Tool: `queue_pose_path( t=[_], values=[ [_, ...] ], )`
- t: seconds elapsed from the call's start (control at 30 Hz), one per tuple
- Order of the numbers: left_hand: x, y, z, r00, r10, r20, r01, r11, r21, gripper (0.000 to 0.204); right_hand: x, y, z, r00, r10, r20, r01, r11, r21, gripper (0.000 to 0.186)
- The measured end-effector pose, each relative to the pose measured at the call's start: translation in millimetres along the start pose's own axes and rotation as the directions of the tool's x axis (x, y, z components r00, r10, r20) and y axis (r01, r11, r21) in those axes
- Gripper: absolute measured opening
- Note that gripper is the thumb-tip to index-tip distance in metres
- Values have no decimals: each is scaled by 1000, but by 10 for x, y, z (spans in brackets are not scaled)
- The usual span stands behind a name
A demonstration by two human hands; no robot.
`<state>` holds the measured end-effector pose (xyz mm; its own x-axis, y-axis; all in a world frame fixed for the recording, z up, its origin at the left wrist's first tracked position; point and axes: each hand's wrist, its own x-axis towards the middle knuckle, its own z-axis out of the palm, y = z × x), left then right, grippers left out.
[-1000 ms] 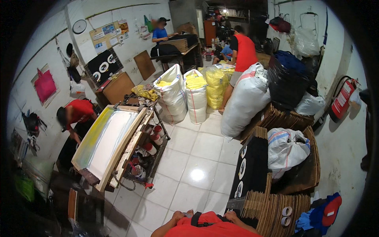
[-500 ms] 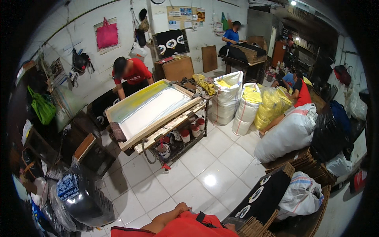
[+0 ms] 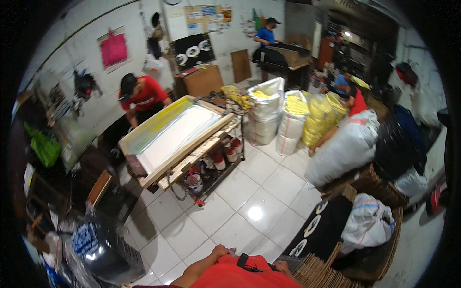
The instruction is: The person assists in a screen printing operation by taking printed black fabric with cartoon characters from a screen printing frame and stacking it onto a pile. The person repeatedly lifts the frame, removes the fabric, and places it on a stack.
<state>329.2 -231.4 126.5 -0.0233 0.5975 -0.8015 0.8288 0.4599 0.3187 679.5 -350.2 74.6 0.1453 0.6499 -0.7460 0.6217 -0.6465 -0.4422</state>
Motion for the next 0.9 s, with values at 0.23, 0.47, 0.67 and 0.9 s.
queue_pose_path(
  t=[0.23, 0.47, 0.67, 0.9],
  values=[
    [338, -99, 14, 999, 35, -29, -34, 999, 6, 41, -38, 234, 304, 993, 116, -9, -115, 988, 100, 16],
    [686, -53, -58, 992, 120, 38, -119, 993, -21, 36, 77, 546, 671, 991, 92, -100, -87, 995, 58, 23],
    [889, 150, -388, 965, 220, 142, -224, 975, 11, 28, 126, 344, 814, 999, -15, -42, -2, 928, -373, 28],
    [1211, 235, -654, 940, 206, 273, -255, 954, 160, 28, 130, -410, 958, 979, 106, -176, -122, 989, -82, 27]
  ],
)
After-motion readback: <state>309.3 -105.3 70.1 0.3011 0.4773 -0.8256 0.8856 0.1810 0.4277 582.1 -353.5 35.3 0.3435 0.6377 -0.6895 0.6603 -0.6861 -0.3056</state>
